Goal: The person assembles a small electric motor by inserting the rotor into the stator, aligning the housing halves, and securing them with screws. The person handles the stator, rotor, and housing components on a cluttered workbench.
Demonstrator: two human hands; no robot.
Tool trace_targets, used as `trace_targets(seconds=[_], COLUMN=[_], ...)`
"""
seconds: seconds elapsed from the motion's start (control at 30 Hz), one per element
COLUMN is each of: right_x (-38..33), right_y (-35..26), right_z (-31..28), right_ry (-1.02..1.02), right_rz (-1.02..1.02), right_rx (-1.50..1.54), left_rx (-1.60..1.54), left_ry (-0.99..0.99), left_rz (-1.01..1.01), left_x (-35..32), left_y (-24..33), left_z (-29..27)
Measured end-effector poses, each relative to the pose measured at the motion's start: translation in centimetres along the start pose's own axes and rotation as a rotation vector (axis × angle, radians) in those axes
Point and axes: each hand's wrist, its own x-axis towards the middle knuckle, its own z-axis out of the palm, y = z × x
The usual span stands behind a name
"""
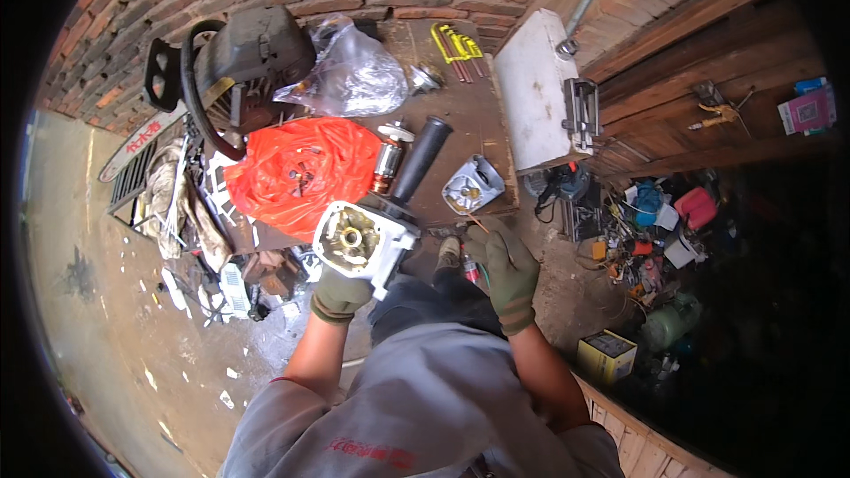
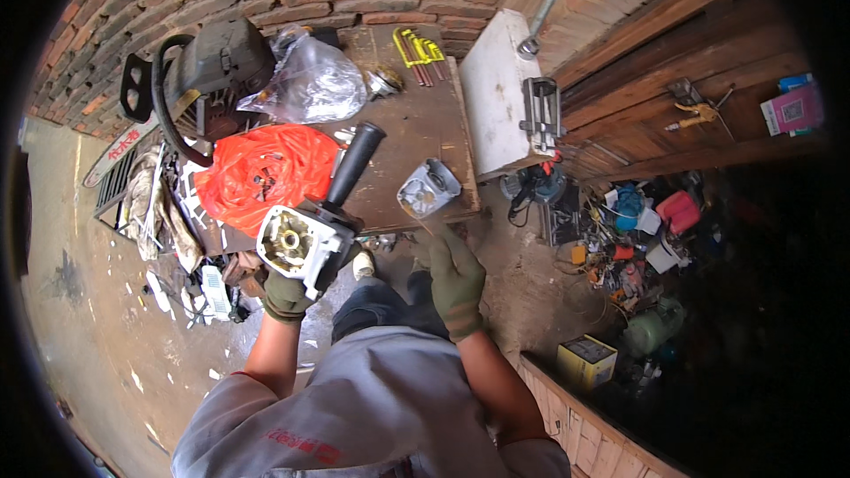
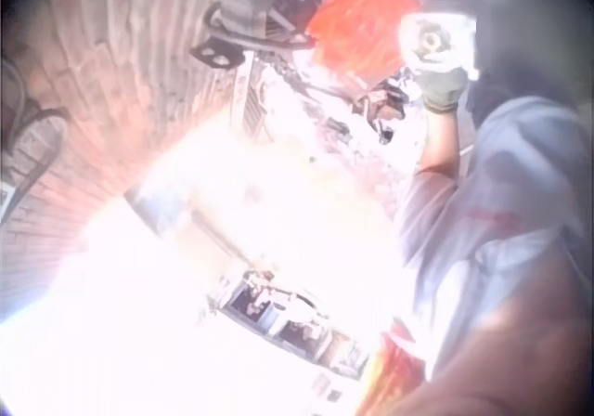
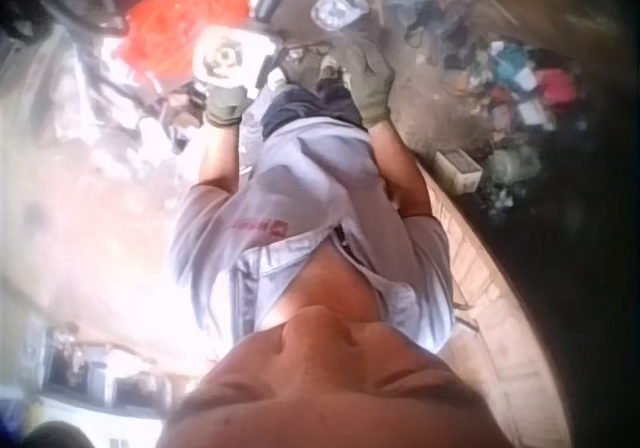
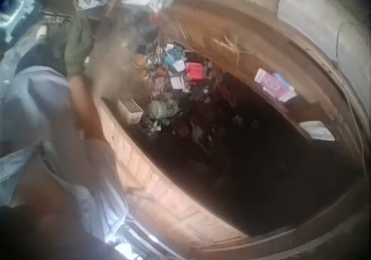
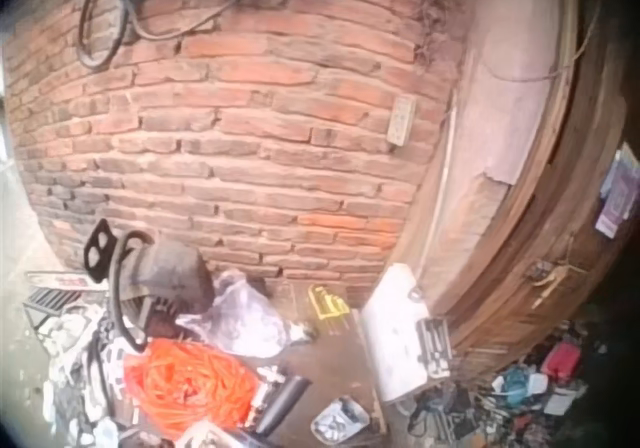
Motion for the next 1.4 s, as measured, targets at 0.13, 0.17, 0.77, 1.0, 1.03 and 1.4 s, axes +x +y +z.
trace_targets(seconds=[0.13,0.17,0.77,1.0,1.03,1.4], right_x=[1.2,1.6,2.3,1.1,0.8,0.4], right_y=[1.9,3.5,5.5,3.2,2.7,1.2], right_z=[-0.9,-1.0,-0.2,-1.2,-1.3,-0.7], right_ry=[0.021,0.031,-0.136,-0.181,-0.174,-0.156], right_rz=[0.284,0.293,-0.656,-0.717,-0.721,-0.779], right_rx=[0.709,0.765,-1.059,-1.136,-1.145,-1.105], left_rx=[-0.79,-0.911,-1.588,-1.642,-1.647,-0.795], left_ry=[0.094,0.075,0.114,0.037,0.027,0.179], left_rz=[-0.433,-0.441,-0.706,-0.537,-0.513,-0.52], left_x=[0.1,-0.1,-2.6,-2.6,-2.6,-3.3], left_y=[0.0,-0.3,-2.5,-2.9,-3.0,-3.0], left_z=[0.9,0.7,0.9,0.6,0.6,1.6])
